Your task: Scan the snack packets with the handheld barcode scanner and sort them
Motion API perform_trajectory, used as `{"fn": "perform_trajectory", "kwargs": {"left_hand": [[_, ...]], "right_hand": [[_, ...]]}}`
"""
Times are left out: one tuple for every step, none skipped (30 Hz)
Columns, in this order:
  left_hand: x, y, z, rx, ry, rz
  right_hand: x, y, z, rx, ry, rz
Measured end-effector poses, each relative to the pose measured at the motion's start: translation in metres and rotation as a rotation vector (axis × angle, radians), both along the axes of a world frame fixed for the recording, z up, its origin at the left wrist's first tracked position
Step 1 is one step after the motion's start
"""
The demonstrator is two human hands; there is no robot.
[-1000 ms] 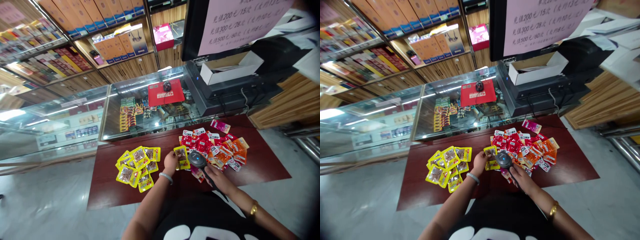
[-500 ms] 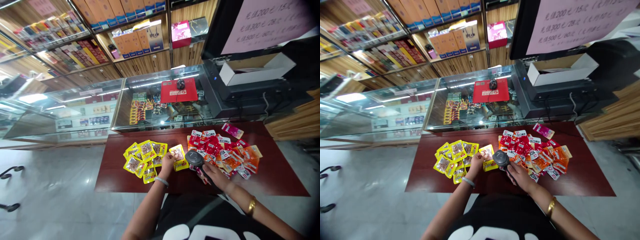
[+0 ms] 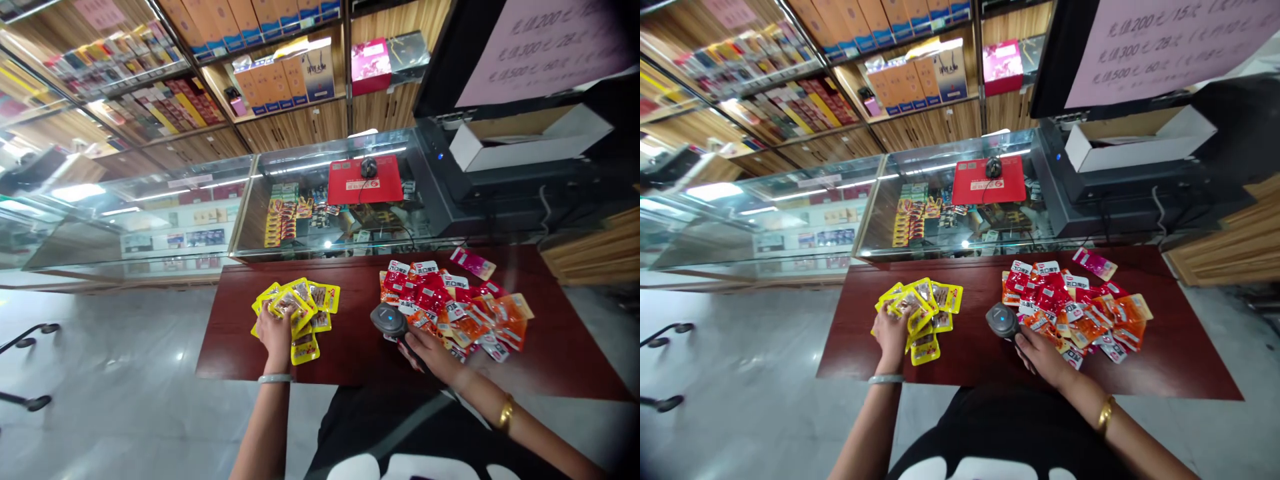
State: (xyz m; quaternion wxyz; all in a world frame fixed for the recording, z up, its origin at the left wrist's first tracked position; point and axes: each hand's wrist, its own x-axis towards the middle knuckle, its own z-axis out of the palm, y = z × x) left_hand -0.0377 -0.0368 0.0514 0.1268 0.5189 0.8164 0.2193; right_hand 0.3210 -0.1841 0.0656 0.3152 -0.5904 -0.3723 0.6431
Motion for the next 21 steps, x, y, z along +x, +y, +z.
{"fn": "perform_trajectory", "kwargs": {"left_hand": [[0.005, 0.000, 0.000, -0.002, 0.105, -0.035], [0.013, -0.002, -0.001, -0.009, 0.176, -0.085], [0.025, -0.004, -0.003, -0.020, 0.212, -0.151], [0.039, -0.007, -0.006, -0.045, 0.233, -0.240], [0.055, -0.009, -0.011, -0.079, 0.243, -0.346], [0.071, -0.012, -0.017, -0.116, 0.249, -0.466], [0.086, -0.014, -0.024, -0.150, 0.254, -0.582], [0.101, -0.015, -0.031, -0.169, 0.260, -0.695], [0.113, -0.016, -0.039, -0.183, 0.268, -0.794], [0.122, -0.015, -0.047, -0.191, 0.279, -0.877], [0.129, -0.014, -0.054, -0.199, 0.294, -0.940], [0.134, -0.013, -0.061, -0.212, 0.313, -0.980], [0.135, -0.011, -0.068, -0.230, 0.335, -1.000], [0.134, -0.009, -0.073, -0.247, 0.358, -1.008], [0.132, -0.007, -0.078, -0.259, 0.381, -1.008], [0.128, -0.005, -0.081, -0.266, 0.400, -1.001], [0.124, -0.004, -0.083, -0.271, 0.413, -0.990], [0.120, -0.003, -0.085, -0.274, 0.420, -0.976], [0.115, -0.002, -0.085, -0.277, 0.421, -0.960], [0.111, -0.001, -0.085, -0.283, 0.418, -0.944], [0.107, -0.001, -0.085, -0.290, 0.414, -0.930]], "right_hand": [[0.001, -0.002, 0.000, -0.001, -0.014, -0.016], [0.002, -0.003, 0.000, -0.005, -0.028, -0.033], [0.003, -0.005, 0.001, -0.012, -0.039, -0.052], [0.004, -0.007, 0.001, -0.021, -0.050, -0.072], [0.004, -0.008, 0.002, -0.029, -0.055, -0.089], [0.003, -0.009, 0.003, -0.034, -0.053, -0.101], [0.002, -0.010, 0.003, -0.036, -0.046, -0.106], [0.000, -0.011, 0.004, -0.036, -0.034, -0.108], [-0.002, -0.010, 0.004, -0.036, -0.021, -0.107], [-0.004, -0.010, 0.004, -0.036, -0.007, -0.105], [-0.007, -0.009, 0.005, -0.038, 0.002, -0.110], [-0.009, -0.007, 0.006, -0.043, 0.003, -0.118], [-0.011, -0.005, 0.007, -0.044, -0.002, -0.128], [-0.013, -0.004, 0.008, -0.042, -0.008, -0.134], [-0.015, -0.003, 0.009, -0.038, -0.012, -0.138], [-0.016, -0.002, 0.010, -0.035, -0.013, -0.144], [-0.018, -0.003, 0.011, -0.033, -0.010, -0.153], [-0.018, -0.004, 0.011, -0.034, -0.002, -0.166], [-0.019, -0.006, 0.011, -0.036, 0.006, -0.182], [-0.019, -0.008, 0.010, -0.040, 0.013, -0.199], [-0.020, -0.011, 0.009, -0.045, 0.018, -0.214]]}}
